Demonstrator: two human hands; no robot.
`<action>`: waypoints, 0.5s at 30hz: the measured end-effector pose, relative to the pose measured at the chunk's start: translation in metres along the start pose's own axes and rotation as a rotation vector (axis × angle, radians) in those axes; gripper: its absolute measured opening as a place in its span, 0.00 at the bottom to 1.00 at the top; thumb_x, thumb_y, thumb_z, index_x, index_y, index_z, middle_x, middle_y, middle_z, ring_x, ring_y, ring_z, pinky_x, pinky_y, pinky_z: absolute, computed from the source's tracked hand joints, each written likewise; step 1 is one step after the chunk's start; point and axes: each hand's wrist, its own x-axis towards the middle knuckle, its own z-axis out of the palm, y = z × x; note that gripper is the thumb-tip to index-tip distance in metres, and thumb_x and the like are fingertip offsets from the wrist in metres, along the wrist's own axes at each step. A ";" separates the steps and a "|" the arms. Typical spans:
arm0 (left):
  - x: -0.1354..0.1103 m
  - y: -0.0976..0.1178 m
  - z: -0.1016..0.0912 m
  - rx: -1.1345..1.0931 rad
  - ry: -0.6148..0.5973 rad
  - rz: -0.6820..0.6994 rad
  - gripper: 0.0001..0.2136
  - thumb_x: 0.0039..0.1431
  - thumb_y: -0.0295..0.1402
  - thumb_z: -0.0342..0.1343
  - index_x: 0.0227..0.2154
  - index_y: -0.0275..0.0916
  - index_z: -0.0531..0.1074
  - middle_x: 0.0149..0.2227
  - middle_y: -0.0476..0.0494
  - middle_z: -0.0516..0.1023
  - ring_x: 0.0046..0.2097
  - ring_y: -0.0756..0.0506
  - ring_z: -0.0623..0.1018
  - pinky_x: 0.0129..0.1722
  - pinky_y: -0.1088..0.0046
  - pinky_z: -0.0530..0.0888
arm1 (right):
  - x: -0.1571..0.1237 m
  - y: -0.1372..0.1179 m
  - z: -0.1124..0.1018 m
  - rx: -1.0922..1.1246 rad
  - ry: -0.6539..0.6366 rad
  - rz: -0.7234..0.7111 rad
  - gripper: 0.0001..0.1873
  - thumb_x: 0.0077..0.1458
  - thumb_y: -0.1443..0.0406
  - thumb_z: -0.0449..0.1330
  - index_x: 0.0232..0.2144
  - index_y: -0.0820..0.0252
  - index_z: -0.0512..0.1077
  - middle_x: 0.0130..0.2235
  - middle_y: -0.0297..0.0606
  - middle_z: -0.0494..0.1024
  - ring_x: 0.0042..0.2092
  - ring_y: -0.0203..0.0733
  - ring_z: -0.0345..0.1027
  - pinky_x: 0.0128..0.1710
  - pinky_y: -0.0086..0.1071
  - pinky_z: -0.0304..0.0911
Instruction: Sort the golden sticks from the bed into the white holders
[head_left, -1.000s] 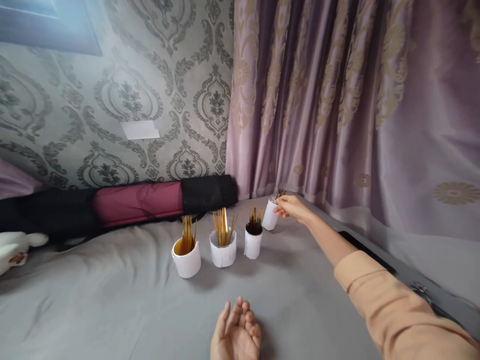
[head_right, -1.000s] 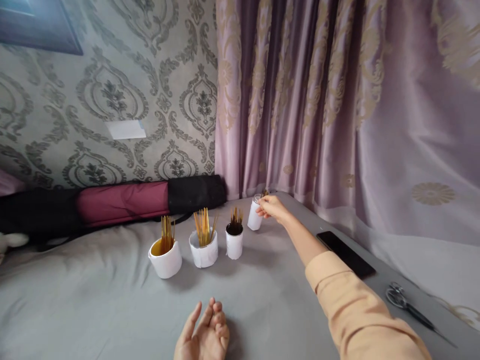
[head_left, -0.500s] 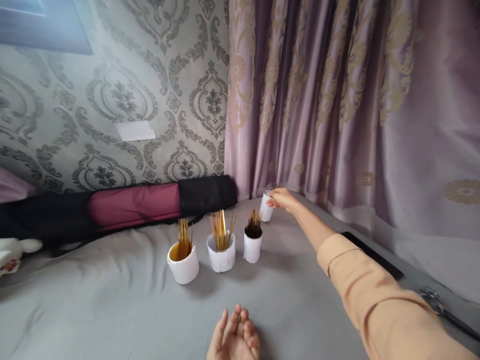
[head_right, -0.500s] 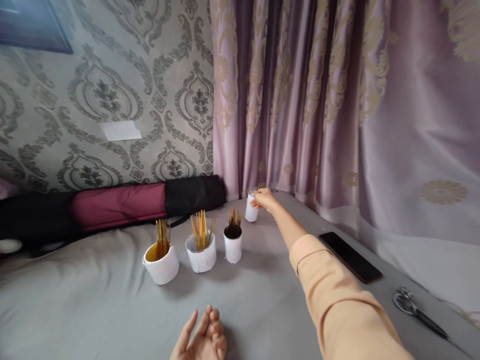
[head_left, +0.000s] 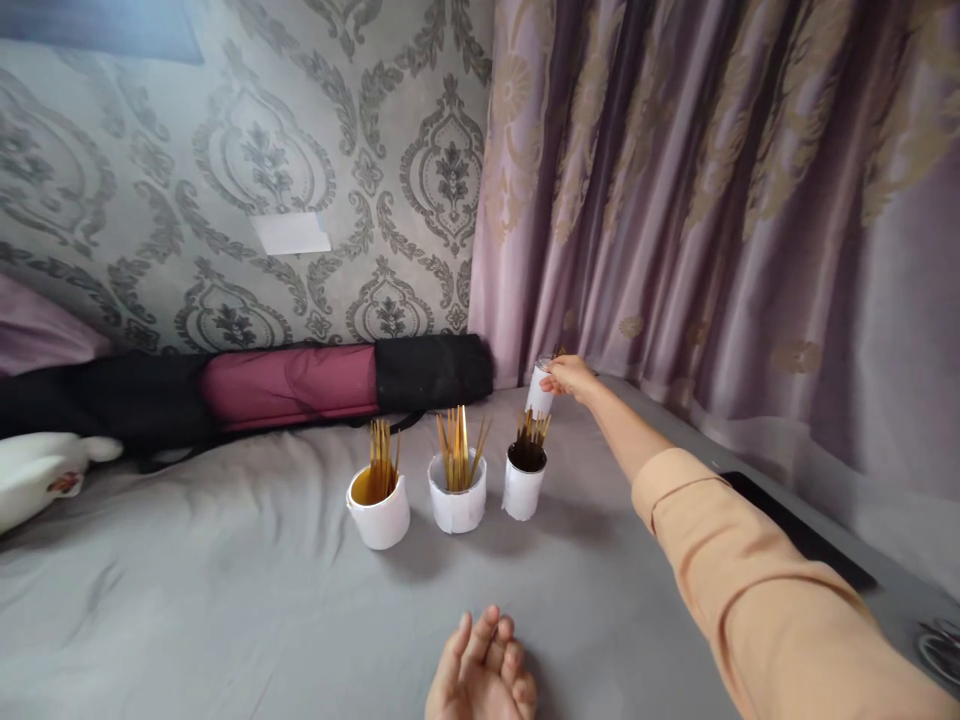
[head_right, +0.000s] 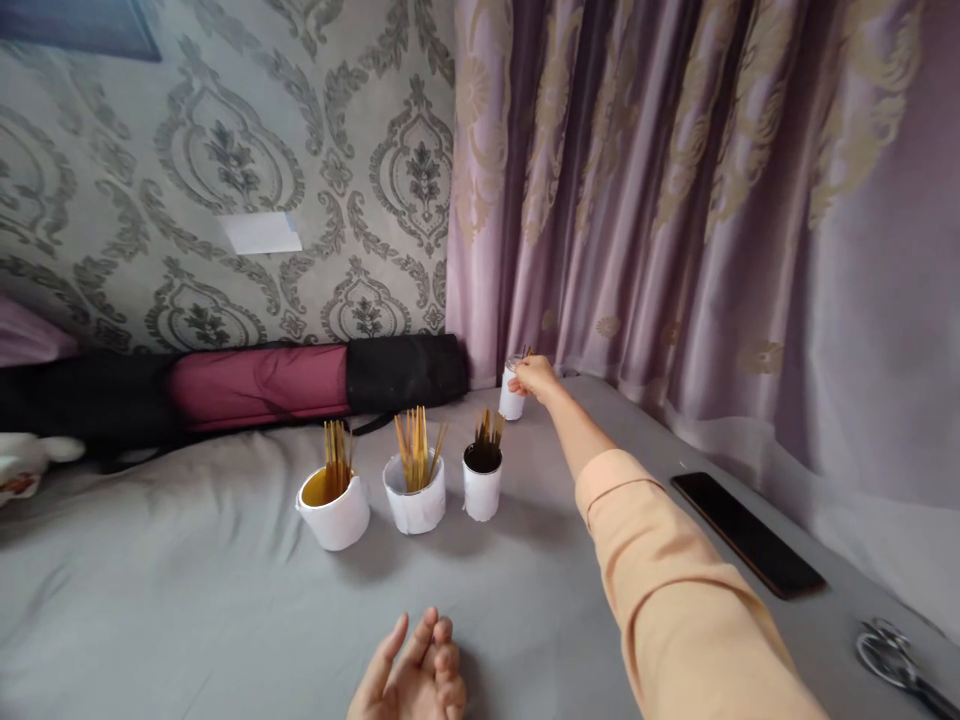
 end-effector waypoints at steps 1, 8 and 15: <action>0.000 0.000 0.000 -0.003 -0.006 -0.004 0.09 0.45 0.36 0.58 0.28 0.35 0.73 0.29 0.45 0.72 0.27 0.53 0.68 0.25 0.76 0.62 | 0.001 0.000 0.001 -0.001 0.005 0.000 0.09 0.52 0.64 0.56 0.33 0.66 0.66 0.17 0.36 0.71 0.18 0.33 0.67 0.16 0.22 0.59; 0.003 0.000 -0.001 0.002 -0.025 -0.019 0.09 0.45 0.37 0.59 0.27 0.35 0.73 0.29 0.46 0.71 0.26 0.53 0.68 0.24 0.76 0.61 | 0.008 0.000 0.010 -0.009 0.036 0.010 0.14 0.52 0.60 0.56 0.36 0.67 0.66 0.16 0.36 0.70 0.17 0.32 0.64 0.15 0.22 0.57; 0.004 -0.001 0.000 -0.024 -0.027 -0.029 0.09 0.43 0.35 0.60 0.26 0.35 0.74 0.27 0.46 0.72 0.25 0.52 0.68 0.23 0.76 0.61 | 0.019 0.009 0.018 -0.015 0.025 -0.007 0.11 0.53 0.62 0.56 0.34 0.66 0.67 0.16 0.35 0.70 0.17 0.31 0.63 0.16 0.22 0.58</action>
